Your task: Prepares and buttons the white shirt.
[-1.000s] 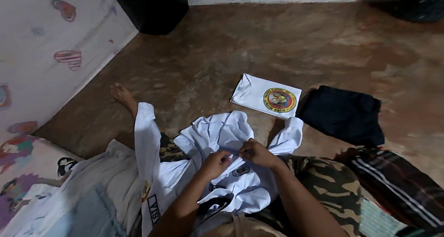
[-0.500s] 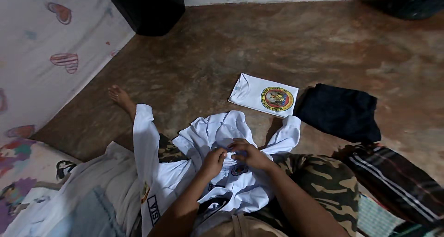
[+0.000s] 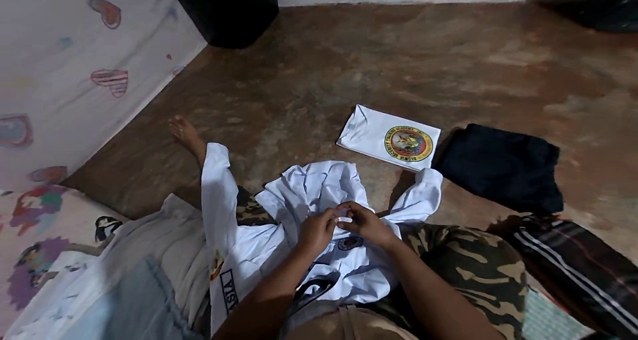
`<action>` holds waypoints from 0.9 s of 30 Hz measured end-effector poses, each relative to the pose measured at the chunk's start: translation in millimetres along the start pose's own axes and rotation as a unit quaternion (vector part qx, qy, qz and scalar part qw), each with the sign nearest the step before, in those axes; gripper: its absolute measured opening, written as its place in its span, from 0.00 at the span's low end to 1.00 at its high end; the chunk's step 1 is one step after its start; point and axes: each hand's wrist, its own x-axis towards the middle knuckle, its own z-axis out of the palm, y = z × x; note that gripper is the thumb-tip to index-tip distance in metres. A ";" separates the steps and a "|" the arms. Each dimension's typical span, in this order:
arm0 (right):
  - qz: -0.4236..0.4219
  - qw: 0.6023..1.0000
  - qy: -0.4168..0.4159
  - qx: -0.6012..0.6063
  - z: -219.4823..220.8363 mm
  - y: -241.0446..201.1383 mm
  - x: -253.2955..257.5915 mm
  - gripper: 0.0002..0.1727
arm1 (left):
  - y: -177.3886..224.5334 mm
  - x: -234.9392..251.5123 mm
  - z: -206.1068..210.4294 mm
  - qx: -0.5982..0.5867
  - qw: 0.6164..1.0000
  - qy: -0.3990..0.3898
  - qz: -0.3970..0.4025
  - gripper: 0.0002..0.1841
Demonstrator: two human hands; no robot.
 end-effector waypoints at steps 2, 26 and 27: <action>0.006 1.000 0.007 0.012 1.0 -1.7 -0.6 0.29 | 3.2 -0.8 -2.3 0.014 1.000 -0.007 -0.013 0.20; -0.076 0.929 0.161 0.324 14.6 4.2 -3.5 0.10 | -23.4 26.8 -86.3 0.096 0.987 -0.077 -0.101 0.21; -0.073 0.929 0.166 0.323 13.3 4.0 -3.3 0.10 | -31.8 28.2 -89.3 0.128 0.978 -0.092 -0.134 0.21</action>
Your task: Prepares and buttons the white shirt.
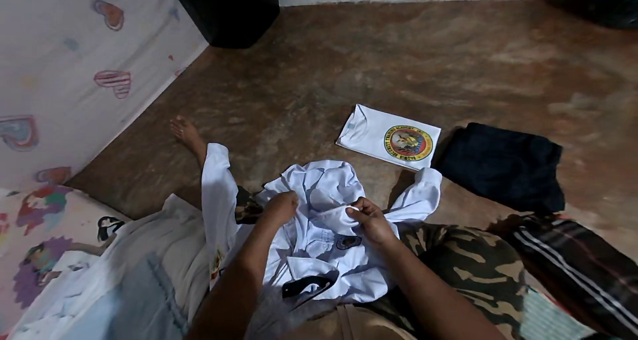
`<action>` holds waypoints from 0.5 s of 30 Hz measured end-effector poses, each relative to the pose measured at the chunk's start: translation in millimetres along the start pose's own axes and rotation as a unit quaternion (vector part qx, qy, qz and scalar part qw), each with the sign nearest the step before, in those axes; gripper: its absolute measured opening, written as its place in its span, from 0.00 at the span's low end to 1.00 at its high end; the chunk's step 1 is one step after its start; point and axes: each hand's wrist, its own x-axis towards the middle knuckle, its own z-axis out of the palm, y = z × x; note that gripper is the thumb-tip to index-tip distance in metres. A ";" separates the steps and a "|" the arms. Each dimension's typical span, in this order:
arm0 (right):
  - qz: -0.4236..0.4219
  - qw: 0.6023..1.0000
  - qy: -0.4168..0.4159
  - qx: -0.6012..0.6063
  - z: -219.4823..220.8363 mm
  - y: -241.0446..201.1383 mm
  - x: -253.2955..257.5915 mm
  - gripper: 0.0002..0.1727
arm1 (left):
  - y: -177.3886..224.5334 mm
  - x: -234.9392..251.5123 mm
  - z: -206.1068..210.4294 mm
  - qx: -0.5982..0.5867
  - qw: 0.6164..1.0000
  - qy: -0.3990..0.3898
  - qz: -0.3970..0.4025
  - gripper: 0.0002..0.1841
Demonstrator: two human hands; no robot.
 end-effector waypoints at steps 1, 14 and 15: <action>-0.004 1.000 0.000 -0.004 -0.7 -0.2 0.7 0.11 | -6.4 3.0 2.6 0.023 0.999 -0.014 -0.035 0.24; -0.011 0.986 -0.148 -0.071 -1.6 1.0 -3.6 0.08 | -34.9 -4.4 30.4 -0.145 0.984 -0.033 -0.093 0.20; -0.009 0.985 -0.153 -0.073 -0.8 0.8 -3.3 0.08 | -35.1 -9.7 26.9 -0.191 0.978 -0.018 -0.086 0.21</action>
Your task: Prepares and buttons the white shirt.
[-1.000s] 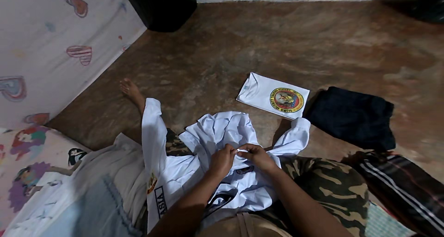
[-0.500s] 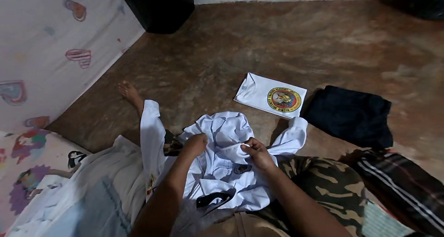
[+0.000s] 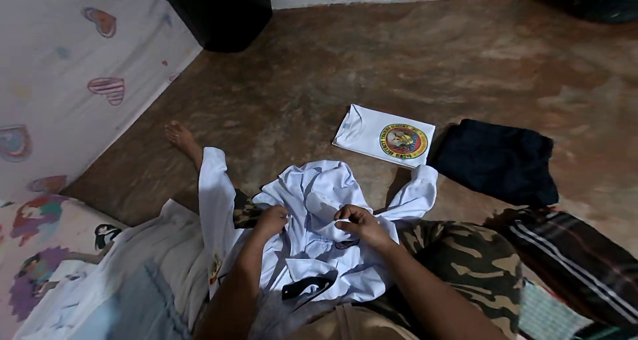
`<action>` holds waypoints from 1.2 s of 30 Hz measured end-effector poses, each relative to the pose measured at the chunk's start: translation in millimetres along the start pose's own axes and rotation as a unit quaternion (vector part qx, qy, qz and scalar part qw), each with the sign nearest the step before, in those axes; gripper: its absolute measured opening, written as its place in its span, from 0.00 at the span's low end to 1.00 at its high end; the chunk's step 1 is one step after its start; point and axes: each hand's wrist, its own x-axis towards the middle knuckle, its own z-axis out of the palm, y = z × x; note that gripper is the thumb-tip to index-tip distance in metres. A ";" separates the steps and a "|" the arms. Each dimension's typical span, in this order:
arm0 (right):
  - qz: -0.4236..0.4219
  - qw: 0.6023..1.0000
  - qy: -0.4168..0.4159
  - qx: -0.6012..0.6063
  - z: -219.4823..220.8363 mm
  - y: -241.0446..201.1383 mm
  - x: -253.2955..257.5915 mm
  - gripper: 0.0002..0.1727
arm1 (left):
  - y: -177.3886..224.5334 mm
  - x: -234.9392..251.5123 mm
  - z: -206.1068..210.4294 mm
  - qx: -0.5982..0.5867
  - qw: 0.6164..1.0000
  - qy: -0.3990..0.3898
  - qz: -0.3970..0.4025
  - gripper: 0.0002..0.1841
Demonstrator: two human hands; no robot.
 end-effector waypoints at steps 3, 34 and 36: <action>0.030 0.999 -0.004 -0.018 6.1 -4.4 1.0 0.09 | 4.2 -20.8 -7.4 -0.119 0.989 0.021 0.085 0.20; -0.104 0.959 0.073 -0.252 41.7 -44.6 -19.0 0.10 | 47.7 -81.2 46.5 0.003 0.896 0.233 0.378 0.20; -0.137 0.948 0.078 -0.276 44.8 -44.9 -20.5 0.09 | 49.2 -79.2 42.6 0.032 0.872 0.235 0.427 0.17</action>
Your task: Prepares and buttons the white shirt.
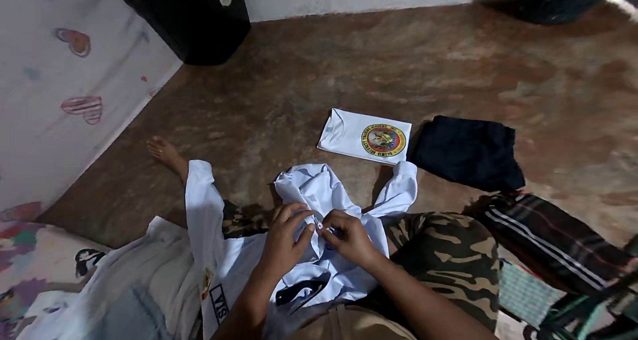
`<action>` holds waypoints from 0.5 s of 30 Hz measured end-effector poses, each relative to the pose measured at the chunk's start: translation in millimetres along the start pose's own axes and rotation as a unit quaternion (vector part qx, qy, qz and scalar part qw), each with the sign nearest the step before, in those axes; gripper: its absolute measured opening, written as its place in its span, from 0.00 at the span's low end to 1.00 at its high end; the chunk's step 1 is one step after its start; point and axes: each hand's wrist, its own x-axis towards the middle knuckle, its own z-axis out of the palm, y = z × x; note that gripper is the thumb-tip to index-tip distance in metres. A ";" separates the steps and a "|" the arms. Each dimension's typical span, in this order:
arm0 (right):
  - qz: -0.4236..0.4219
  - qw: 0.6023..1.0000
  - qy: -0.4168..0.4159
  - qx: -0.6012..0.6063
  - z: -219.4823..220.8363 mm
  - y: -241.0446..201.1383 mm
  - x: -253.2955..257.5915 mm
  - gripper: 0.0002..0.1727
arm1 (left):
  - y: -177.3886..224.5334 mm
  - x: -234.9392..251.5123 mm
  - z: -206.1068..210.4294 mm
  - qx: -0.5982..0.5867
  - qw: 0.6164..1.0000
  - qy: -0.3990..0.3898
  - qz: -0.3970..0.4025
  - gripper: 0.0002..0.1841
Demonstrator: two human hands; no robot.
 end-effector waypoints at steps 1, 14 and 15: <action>-0.012 1.000 0.004 -0.007 0.8 -1.3 -0.4 0.09 | -0.4 1.5 -0.4 0.004 1.000 -0.008 0.018 0.17; -0.090 0.996 0.010 -0.017 1.1 -3.3 -0.9 0.09 | 1.9 1.6 4.8 -0.060 0.997 0.013 0.041 0.06; -0.094 0.995 0.006 -0.017 0.3 -3.6 -0.7 0.09 | 2.4 2.1 4.8 -0.063 0.997 0.003 0.036 0.06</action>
